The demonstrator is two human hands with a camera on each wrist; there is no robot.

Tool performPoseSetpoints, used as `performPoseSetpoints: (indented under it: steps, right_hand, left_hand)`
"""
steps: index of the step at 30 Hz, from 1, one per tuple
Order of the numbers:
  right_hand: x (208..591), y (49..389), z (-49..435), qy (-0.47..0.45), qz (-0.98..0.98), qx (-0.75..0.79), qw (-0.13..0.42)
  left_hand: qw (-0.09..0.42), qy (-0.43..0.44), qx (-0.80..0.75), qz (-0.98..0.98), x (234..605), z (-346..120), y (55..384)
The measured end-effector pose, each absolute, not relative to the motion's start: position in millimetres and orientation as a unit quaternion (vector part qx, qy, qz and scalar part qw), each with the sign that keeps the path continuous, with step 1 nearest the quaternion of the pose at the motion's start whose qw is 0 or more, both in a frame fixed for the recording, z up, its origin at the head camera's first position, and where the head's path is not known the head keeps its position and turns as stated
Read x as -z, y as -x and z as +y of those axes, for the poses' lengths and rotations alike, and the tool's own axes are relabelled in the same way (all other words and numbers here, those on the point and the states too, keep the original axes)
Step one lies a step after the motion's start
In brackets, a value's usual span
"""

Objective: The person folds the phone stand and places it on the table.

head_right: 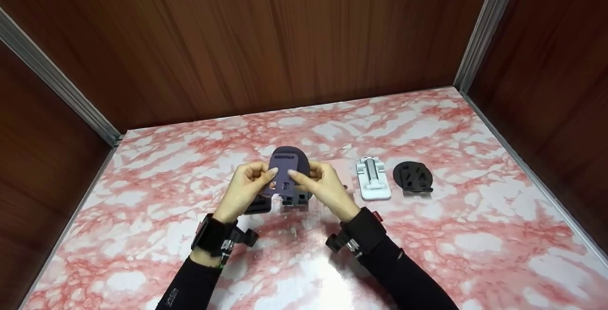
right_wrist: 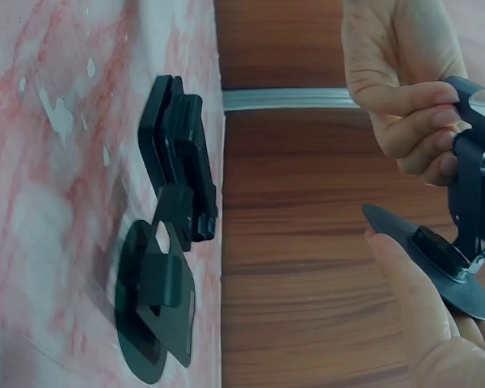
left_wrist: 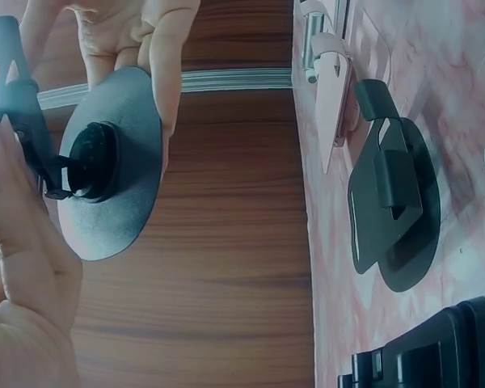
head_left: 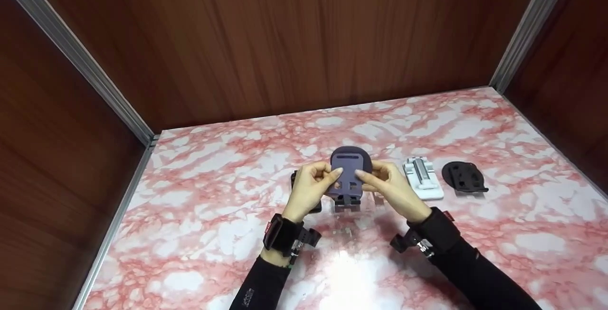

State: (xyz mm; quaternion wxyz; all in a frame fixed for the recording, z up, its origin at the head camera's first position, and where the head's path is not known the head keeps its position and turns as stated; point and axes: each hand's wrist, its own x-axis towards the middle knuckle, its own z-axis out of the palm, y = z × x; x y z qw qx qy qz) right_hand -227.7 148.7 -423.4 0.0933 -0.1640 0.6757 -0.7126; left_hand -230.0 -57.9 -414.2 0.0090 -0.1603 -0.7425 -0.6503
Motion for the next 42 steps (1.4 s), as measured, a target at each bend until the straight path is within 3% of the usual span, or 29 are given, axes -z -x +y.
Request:
performPoseSetpoints:
  steps: [3, 9, 19, 42]
  right_hand:
    - [424.1, 226.9, 147.3, 0.157, 0.665, 0.725, 0.093]
    - [422.6, 225.2, 146.4, 0.155, 0.625, 0.757, 0.111]
    - [421.1, 226.6, 146.7, 0.147, 0.594, 0.783, 0.114]
    - [422.4, 227.1, 146.1, 0.158, 0.587, 0.783, 0.136]
  left_hand:
    - [0.014, 0.155, 0.643, -0.750, 412.1, -58.1, 228.6]
    - [0.074, 0.138, 0.578, -0.801, 409.8, -61.7, 229.6]
    - [-0.040, 0.140, 0.638, -0.756, 412.2, -61.2, 231.2]
    - [-0.053, 0.118, 0.671, -0.730, 411.9, -62.2, 231.9]
